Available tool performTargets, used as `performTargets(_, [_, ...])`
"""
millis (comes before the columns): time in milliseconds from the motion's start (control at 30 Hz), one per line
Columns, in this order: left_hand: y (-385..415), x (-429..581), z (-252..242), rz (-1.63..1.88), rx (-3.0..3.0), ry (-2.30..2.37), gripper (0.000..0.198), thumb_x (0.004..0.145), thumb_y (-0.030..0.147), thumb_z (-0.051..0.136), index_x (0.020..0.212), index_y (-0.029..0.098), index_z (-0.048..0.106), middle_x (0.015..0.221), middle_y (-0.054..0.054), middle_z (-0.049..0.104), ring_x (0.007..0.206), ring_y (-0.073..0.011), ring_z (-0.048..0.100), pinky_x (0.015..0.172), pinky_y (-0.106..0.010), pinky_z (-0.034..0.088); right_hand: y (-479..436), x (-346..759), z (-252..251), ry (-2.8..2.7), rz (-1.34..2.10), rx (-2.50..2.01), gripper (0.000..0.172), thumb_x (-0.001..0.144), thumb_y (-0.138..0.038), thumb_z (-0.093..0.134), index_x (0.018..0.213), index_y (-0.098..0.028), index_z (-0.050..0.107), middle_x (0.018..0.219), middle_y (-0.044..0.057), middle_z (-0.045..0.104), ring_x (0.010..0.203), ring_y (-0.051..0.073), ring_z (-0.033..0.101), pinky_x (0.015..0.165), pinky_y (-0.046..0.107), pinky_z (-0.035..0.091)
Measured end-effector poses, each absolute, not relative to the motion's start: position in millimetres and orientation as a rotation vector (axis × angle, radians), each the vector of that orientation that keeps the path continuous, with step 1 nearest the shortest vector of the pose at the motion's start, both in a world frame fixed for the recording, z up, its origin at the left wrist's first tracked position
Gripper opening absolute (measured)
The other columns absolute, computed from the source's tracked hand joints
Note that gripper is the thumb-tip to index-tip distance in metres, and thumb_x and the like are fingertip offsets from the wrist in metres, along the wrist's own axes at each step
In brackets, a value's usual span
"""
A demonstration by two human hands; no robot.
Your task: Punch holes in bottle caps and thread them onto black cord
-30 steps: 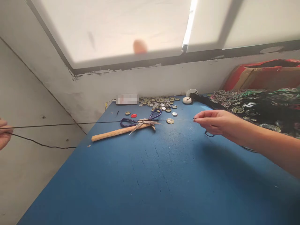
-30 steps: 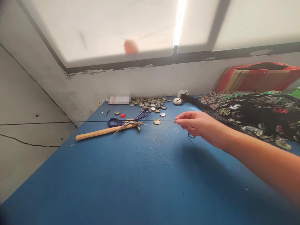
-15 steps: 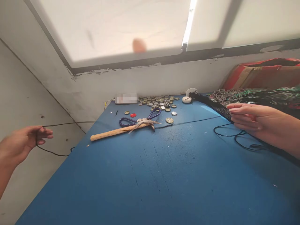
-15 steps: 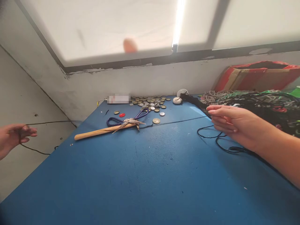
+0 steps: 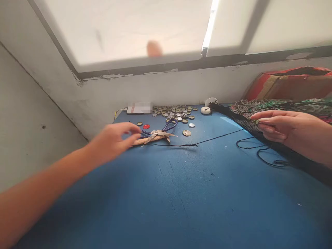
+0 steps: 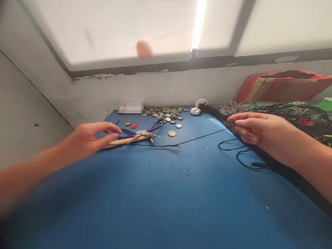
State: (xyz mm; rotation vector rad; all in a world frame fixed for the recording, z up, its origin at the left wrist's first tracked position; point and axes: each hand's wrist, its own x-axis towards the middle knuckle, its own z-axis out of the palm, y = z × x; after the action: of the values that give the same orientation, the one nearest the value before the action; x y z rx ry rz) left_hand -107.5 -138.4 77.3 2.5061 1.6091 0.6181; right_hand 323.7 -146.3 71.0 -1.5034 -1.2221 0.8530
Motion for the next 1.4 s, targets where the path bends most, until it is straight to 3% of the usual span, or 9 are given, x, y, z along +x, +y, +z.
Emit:
performTargets(200, [-120.9,-10.6,35.6,0.436,2.687,1.007,0.043,0.089,0.028,0.053,0.129,0.016,0.054,0.131,-0.009,0.059,0.123,-0.0237,0.052,0.107,-0.038,0.039,-149.2,323.4,78.2,-1.149,0.945,-1.372,0.02,0.064,-0.025,0.066,0.083,-0.022,0.066,0.055,-0.002,0.04,0.051,0.009,0.035,0.047,0.024,0.029])
performTargets(367, [-117.6,7.4,30.3,0.494,2.512,1.024,0.029,0.087,0.025,0.056,0.114,0.018,0.062,0.102,-0.004,0.069,0.092,-0.0182,0.062,0.084,-0.032,0.048,-147.4,323.0,78.4,-1.165,0.898,-1.33,0.015,0.067,-0.025,0.063,0.081,-0.025,0.065,0.052,-0.004,0.037,0.05,0.01,0.032,0.051,0.029,0.027])
performTargets(500, [-123.0,4.0,36.9,0.534,2.25,1.083,0.021,0.088,0.037,0.054,0.09,0.019,0.066,0.074,0.001,0.061,0.065,-0.0123,0.052,0.059,-0.026,0.04,-147.0,313.3,78.1,-1.193,0.681,-1.511,0.014,0.07,-0.026,0.061,0.082,-0.021,0.065,0.057,0.0,0.046,0.053,0.013,0.041,0.055,0.035,0.031])
performTargets(600, [-129.3,0.1,37.9,0.57,2.057,1.088,0.024,0.087,0.042,0.056,0.085,0.019,0.064,0.074,0.002,0.057,0.066,-0.0114,0.048,0.058,-0.025,0.038,-157.0,293.9,80.0,-1.248,0.304,-1.662,0.024,0.071,-0.021,0.068,0.095,-0.022,0.067,0.093,0.008,0.062,0.08,0.02,0.054,0.074,0.042,0.037])
performTargets(667, [-133.7,-1.5,38.0,0.599,1.933,1.069,0.025,0.086,0.043,0.057,0.086,0.019,0.063,0.075,0.002,0.056,0.066,-0.0106,0.047,0.059,-0.025,0.037,-167.5,276.9,78.4,-1.421,0.031,-1.598,0.02,0.075,-0.022,0.069,0.094,-0.026,0.066,0.114,0.004,0.06,0.097,0.019,0.054,0.087,0.038,0.036])
performTargets(767, [-139.5,-2.8,40.3,0.638,1.824,1.037,0.025,0.087,0.043,0.057,0.086,0.019,0.063,0.075,0.003,0.055,0.066,-0.0096,0.044,0.058,-0.024,0.036,-181.4,251.7,69.3,-1.984,-0.34,-1.208,0.006,0.086,-0.024,0.061,0.091,-0.024,0.064,0.096,0.001,0.066,0.086,0.012,0.06,0.081,0.028,0.045])
performTargets(1067, [-148.6,-7.5,45.6,0.619,1.772,0.99,0.023,0.087,0.041,0.058,0.084,0.019,0.064,0.072,0.002,0.051,0.066,-0.0092,0.041,0.058,-0.023,0.034,-179.2,216.8,44.1,-2.23,-0.075,-1.02,0.021,0.085,-0.022,0.063,0.106,-0.02,0.061,0.094,0.0,0.066,0.069,0.006,0.059,0.054,0.019,0.046])
performTargets(1300, [-152.3,-9.2,46.4,0.589,1.721,1.013,0.025,0.086,0.043,0.059,0.085,0.019,0.065,0.073,0.002,0.051,0.066,-0.0101,0.041,0.059,-0.024,0.034,-171.3,216.0,40.9,-2.226,-0.072,-0.921,0.008,0.088,-0.015,0.057,0.086,-0.021,0.061,0.087,-0.001,0.067,0.069,0.007,0.058,0.056,0.02,0.045])
performTargets(1400, [-153.3,-10.5,50.0,0.604,1.75,1.012,0.024,0.087,0.042,0.058,0.084,0.019,0.065,0.073,0.002,0.051,0.067,-0.0101,0.042,0.059,-0.024,0.034,-172.0,216.5,41.3,-2.21,-0.054,-0.948,0.008,0.087,-0.018,0.059,0.094,-0.02,0.061,0.091,0.001,0.068,0.073,0.009,0.06,0.062,0.022,0.048])
